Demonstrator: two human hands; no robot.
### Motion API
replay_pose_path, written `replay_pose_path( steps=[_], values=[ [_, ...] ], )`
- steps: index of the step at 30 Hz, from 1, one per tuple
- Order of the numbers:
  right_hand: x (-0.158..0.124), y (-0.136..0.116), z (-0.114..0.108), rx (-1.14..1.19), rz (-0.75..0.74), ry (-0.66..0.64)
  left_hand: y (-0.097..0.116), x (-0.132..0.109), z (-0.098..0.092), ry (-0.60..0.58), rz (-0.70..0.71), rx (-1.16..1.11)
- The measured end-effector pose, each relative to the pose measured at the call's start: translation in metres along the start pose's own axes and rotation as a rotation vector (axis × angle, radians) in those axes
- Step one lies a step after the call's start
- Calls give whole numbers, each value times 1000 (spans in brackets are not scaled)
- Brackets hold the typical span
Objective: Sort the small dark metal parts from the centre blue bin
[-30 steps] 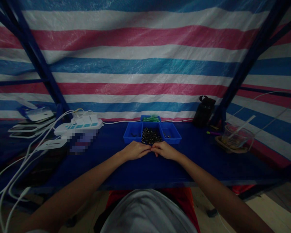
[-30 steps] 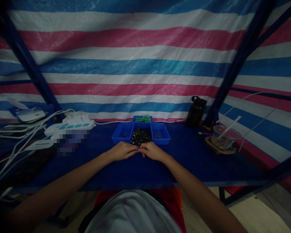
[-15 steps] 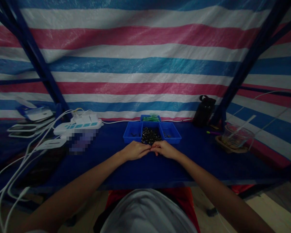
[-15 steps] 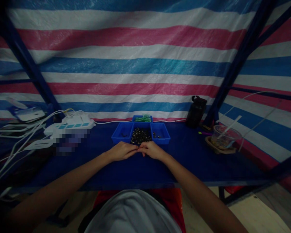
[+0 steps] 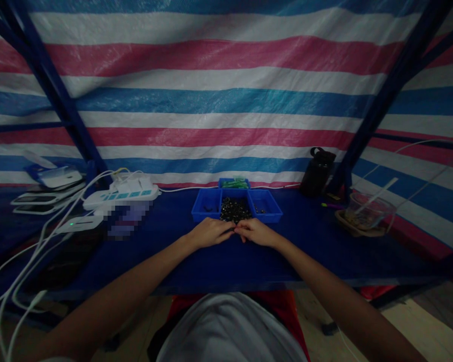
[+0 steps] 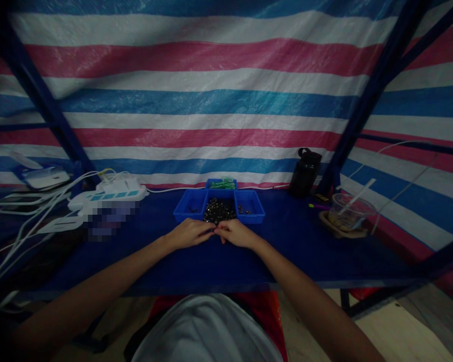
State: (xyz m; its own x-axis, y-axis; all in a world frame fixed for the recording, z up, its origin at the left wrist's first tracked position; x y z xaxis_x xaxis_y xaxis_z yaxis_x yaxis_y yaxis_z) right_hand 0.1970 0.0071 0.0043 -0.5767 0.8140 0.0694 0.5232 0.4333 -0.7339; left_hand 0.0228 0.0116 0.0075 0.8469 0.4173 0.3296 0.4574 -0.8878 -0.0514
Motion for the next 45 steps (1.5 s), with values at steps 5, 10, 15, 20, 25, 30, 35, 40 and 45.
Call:
replay_pose_path(
  steps=[5,10,15,20,25,30,35,40,45],
  values=[
    [1,2,1,-22,-7,11,-1,0,2,-1,22,17],
    [3,5,2,-94,-32,33,0,0,2,-7,20,74],
    [2,3,2,-152,-68,58,0,-1,3,-6,16,119],
    [1,0,1,-233,-116,83,0,0,3,-19,-6,112],
    [0,-1,0,-260,-117,97,0,0,2,-37,-21,114],
    [-1,-3,-1,-177,-67,89,-1,0,-1,-28,-21,67],
    [-1,-2,0,-85,-68,44,-3,0,-2,56,-12,7],
    [1,2,1,1,-49,37,-3,-1,1,85,15,4],
    [2,1,1,94,-11,36,-4,-2,0,105,32,5]
  ],
)
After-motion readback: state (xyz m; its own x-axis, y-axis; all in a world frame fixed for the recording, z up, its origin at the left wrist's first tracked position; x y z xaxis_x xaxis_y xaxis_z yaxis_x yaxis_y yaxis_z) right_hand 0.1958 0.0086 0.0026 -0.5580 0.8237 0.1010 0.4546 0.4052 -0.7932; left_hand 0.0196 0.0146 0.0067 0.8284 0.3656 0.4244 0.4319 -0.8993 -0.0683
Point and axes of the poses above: each hand's wrist, its own x-axis towards the middle knuckle, its own z-axis out of the palm, y = z × x, the point moved 3 cm from there along x, towards the middle knuckle, and after that the axes turned 3 degrees about z, right-handed, at the moved point
